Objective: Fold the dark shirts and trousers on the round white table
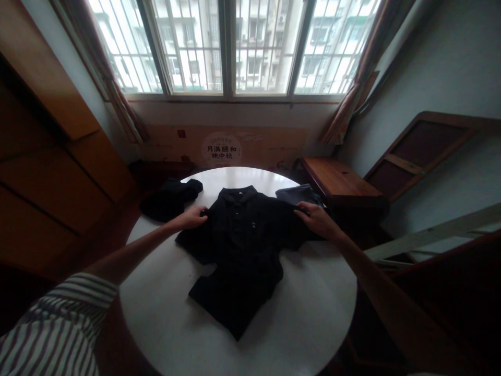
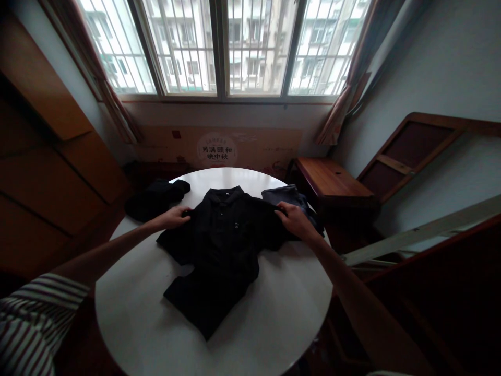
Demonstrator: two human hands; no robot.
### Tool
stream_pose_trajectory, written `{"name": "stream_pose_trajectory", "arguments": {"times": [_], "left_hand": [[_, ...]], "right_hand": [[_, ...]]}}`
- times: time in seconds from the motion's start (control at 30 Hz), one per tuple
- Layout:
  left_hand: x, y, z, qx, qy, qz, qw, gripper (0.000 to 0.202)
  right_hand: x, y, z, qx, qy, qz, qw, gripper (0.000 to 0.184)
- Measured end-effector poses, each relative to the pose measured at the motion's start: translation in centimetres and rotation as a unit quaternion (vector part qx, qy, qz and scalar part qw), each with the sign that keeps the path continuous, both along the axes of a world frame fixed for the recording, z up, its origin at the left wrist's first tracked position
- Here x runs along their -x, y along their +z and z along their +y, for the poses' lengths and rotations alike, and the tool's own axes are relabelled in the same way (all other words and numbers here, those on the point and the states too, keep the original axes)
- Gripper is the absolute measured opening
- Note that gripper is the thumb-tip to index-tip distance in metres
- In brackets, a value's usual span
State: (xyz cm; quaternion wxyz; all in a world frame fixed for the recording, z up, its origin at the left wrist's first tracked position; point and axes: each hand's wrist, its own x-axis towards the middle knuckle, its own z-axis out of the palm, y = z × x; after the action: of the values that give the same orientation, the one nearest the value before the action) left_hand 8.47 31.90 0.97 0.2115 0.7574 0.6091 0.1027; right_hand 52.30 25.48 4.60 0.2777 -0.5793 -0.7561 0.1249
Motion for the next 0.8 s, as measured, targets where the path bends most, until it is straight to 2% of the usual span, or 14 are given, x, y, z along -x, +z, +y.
{"name": "stream_pose_trajectory", "arguments": {"times": [0.1,0.17,0.23,0.3,0.37,0.43,0.5,0.57,0.63,0.73,0.8], "left_hand": [[1.7,2.9,1.9,-0.096,0.014,-0.036,0.995,0.045],[3.0,5.3,4.2,-0.164,0.034,-0.051,0.985,0.044],[3.8,7.3,6.6,-0.201,0.047,-0.054,0.977,0.042],[4.0,8.4,8.6,-0.221,0.071,-0.032,0.972,0.04],[3.2,8.6,9.3,-0.256,0.115,0.011,0.96,0.04],[1.8,7.9,8.3,-0.293,0.107,0.04,0.949,0.038],[-0.1,6.3,5.8,-0.297,0.005,0.028,0.954,0.035],[-2.0,4.2,2.9,-0.256,-0.138,-0.005,0.957,0.033],[-3.8,2.1,0.4,-0.21,-0.236,-0.031,0.948,0.036],[-6.2,-0.7,-1.3,-0.176,-0.274,-0.054,0.944,0.047],[-7.6,-2.0,-1.1,-0.156,-0.274,-0.054,0.948,0.056]], "right_hand": [[-2.1,1.5,1.5,-0.057,-0.045,0.085,0.994,0.024],[-3.6,2.9,3.1,-0.085,-0.091,0.09,0.988,0.025],[-4.7,4.2,5.0,-0.112,-0.136,0.072,0.982,0.025],[-4.9,5.2,6.7,-0.138,-0.174,0.055,0.973,0.027],[-4.2,5.4,7.5,-0.169,-0.209,0.021,0.963,0.031],[-2.7,4.9,7.0,-0.203,-0.22,-0.045,0.953,0.035],[-0.5,3.6,5.2,-0.205,-0.175,-0.104,0.957,0.033],[2.0,1.9,2.6,-0.144,-0.087,-0.115,0.979,0.026],[4.6,0.1,0.1,-0.04,-0.013,-0.088,0.995,0.032],[8.2,-2.2,-2.4,0.09,0.052,-0.042,0.994,0.04],[10.1,-3.6,-2.9,0.131,0.1,-0.009,0.986,0.039]]}}
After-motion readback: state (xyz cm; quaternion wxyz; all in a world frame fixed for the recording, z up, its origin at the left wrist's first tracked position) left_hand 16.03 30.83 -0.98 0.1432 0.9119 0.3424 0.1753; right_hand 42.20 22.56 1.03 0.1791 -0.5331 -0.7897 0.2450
